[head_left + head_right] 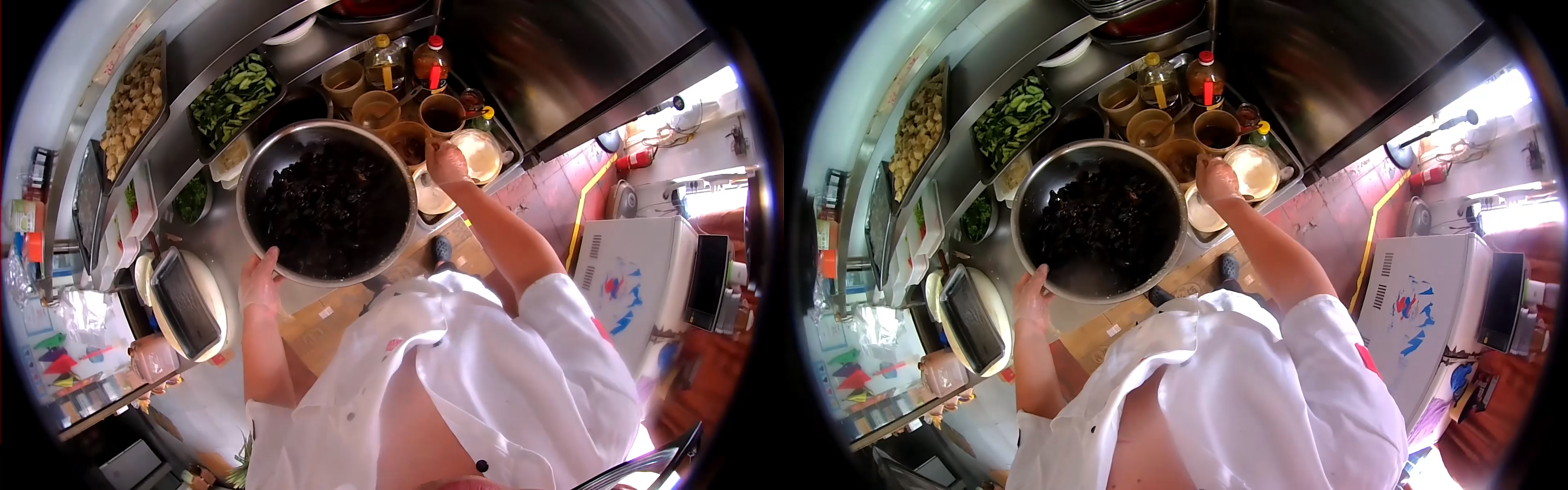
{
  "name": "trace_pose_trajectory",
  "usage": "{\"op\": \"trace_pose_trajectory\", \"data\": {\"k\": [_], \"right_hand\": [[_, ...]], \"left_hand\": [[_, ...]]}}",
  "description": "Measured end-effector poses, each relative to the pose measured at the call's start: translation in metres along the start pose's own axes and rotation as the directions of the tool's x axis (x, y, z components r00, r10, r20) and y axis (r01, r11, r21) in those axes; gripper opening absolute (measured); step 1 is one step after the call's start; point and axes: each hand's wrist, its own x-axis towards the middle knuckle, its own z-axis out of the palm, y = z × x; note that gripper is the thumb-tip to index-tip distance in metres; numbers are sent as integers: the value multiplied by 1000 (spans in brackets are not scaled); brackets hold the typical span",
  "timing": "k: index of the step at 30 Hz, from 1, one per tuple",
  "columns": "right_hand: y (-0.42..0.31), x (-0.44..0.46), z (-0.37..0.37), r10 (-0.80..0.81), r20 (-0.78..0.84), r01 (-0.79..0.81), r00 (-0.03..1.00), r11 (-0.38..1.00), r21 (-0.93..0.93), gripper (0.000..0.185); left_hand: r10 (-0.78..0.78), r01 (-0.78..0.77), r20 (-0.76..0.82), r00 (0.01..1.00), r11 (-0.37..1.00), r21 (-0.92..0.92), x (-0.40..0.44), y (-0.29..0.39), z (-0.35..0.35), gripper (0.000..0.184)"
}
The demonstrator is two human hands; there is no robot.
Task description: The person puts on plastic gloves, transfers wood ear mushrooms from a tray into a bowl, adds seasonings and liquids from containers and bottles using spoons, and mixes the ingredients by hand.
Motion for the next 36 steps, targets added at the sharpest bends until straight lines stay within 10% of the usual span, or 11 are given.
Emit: {"op": "trace_pose_trajectory", "data": {"k": [12,16,19,32,36], "right_hand": [[1,26,-49,163,-126,-150,979,983,106,35],[6,30,-56,-92,-203,56,975,983,-177,31],[-28,9,-80,-102,-141,111,985,992,56,28],[21,14,-1,-330,-132,328,935,944,-36,24],[18,23,22,69,-39,-76,997,972,-221,25]], "left_hand": [[26,-26,-7,1000,1000,8,-16,12,9,37],[25,-24,-26,999,999,45,-15,12,9,37],[29,-27,-37,999,999,39,-12,7,7,37],[40,-39,-30,999,997,59,-14,12,7,39],[36,-36,-33,999,999,8,-10,7,5,42]]}}
